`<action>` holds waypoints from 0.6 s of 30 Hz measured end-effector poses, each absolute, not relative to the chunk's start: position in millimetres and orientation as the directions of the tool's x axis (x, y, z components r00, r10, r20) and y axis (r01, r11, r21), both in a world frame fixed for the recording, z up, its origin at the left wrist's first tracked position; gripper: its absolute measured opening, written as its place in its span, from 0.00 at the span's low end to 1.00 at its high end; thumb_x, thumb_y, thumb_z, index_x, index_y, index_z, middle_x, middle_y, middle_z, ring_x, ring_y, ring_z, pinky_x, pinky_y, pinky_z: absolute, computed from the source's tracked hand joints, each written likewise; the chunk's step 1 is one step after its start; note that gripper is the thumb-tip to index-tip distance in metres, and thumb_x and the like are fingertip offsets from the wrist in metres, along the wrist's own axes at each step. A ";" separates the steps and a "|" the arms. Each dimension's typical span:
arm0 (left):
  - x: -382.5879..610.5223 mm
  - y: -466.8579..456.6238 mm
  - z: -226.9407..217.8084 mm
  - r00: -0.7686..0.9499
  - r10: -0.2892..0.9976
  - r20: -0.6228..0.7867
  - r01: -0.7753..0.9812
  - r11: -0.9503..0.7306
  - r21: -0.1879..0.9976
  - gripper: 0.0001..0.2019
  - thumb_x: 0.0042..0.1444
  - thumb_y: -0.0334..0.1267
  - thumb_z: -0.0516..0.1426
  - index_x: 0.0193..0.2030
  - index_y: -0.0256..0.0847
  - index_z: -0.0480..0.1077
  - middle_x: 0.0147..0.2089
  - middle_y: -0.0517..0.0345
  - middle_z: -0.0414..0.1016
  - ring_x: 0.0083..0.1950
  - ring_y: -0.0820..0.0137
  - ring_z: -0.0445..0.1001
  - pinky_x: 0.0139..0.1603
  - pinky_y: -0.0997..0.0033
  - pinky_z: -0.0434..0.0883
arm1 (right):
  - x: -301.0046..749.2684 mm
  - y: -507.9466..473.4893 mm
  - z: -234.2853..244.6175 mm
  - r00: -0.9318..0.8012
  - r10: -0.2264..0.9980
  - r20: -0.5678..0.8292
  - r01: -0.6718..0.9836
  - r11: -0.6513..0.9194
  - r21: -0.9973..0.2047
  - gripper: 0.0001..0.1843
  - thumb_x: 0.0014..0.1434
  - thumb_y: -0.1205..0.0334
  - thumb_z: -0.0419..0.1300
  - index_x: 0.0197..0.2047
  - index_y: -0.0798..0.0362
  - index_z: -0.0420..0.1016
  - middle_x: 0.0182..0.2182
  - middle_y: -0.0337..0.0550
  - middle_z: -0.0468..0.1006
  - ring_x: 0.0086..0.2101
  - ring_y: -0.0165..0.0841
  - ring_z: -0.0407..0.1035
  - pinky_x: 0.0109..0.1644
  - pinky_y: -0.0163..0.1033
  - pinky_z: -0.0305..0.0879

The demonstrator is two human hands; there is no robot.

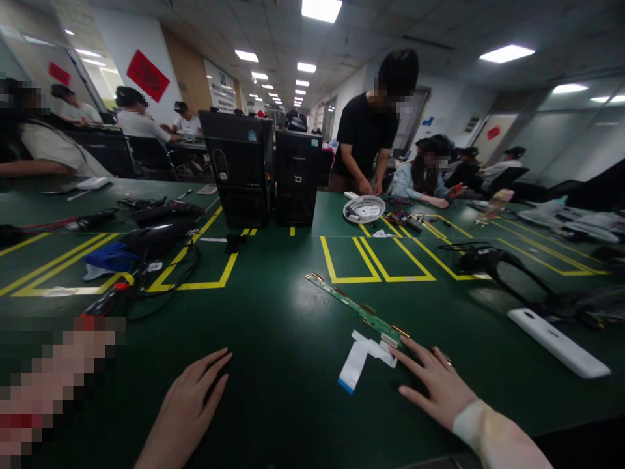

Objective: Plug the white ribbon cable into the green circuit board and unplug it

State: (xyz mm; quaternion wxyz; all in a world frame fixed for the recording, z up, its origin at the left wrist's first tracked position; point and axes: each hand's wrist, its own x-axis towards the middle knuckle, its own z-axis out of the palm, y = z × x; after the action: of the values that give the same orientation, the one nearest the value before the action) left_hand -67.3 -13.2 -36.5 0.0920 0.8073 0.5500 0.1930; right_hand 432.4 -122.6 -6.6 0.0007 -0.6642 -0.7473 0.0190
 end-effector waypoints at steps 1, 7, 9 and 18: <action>-68.1 -12.6 -37.6 0.323 0.923 0.208 0.853 -0.380 0.357 0.22 0.61 0.49 0.48 0.59 0.45 0.65 0.61 0.52 0.66 0.58 0.56 0.67 0.56 0.50 0.66 | 439.8 -127.5 -6.1 -0.072 0.997 -0.028 0.997 0.071 -0.019 0.35 0.58 0.37 0.48 0.66 0.37 0.51 0.64 0.50 0.54 0.60 0.50 0.53 0.59 0.70 0.45; -71.8 -10.4 -40.3 0.336 0.921 0.194 0.857 -0.385 0.342 0.22 0.60 0.49 0.49 0.59 0.47 0.65 0.60 0.52 0.67 0.57 0.55 0.69 0.53 0.49 0.68 | 472.7 -146.4 3.9 0.168 0.980 -0.105 0.986 -0.168 0.009 0.35 0.57 0.36 0.45 0.64 0.41 0.57 0.64 0.51 0.55 0.60 0.50 0.55 0.60 0.67 0.47; -71.3 -10.7 -39.2 0.331 0.922 0.200 0.857 -0.383 0.345 0.23 0.60 0.49 0.49 0.59 0.46 0.65 0.60 0.52 0.67 0.57 0.55 0.68 0.53 0.49 0.68 | 484.1 -149.7 4.2 0.236 0.965 -0.112 0.972 -0.236 0.016 0.36 0.57 0.36 0.44 0.64 0.42 0.57 0.64 0.51 0.55 0.60 0.49 0.55 0.60 0.66 0.48; -69.2 -11.2 -40.3 0.351 0.902 0.252 0.845 -0.422 0.329 0.23 0.61 0.49 0.47 0.59 0.44 0.66 0.60 0.50 0.67 0.57 0.56 0.68 0.55 0.50 0.66 | 564.0 -164.2 -23.4 0.451 0.892 0.007 0.892 -0.451 -0.013 0.35 0.57 0.37 0.41 0.62 0.42 0.61 0.61 0.50 0.61 0.55 0.50 0.62 0.54 0.65 0.60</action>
State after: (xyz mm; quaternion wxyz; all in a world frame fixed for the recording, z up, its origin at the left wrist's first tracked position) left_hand -69.2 -11.2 -40.3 0.0708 0.8190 0.5331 0.2002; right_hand 564.0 -164.2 -23.4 0.0073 -0.8518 -0.5239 0.0005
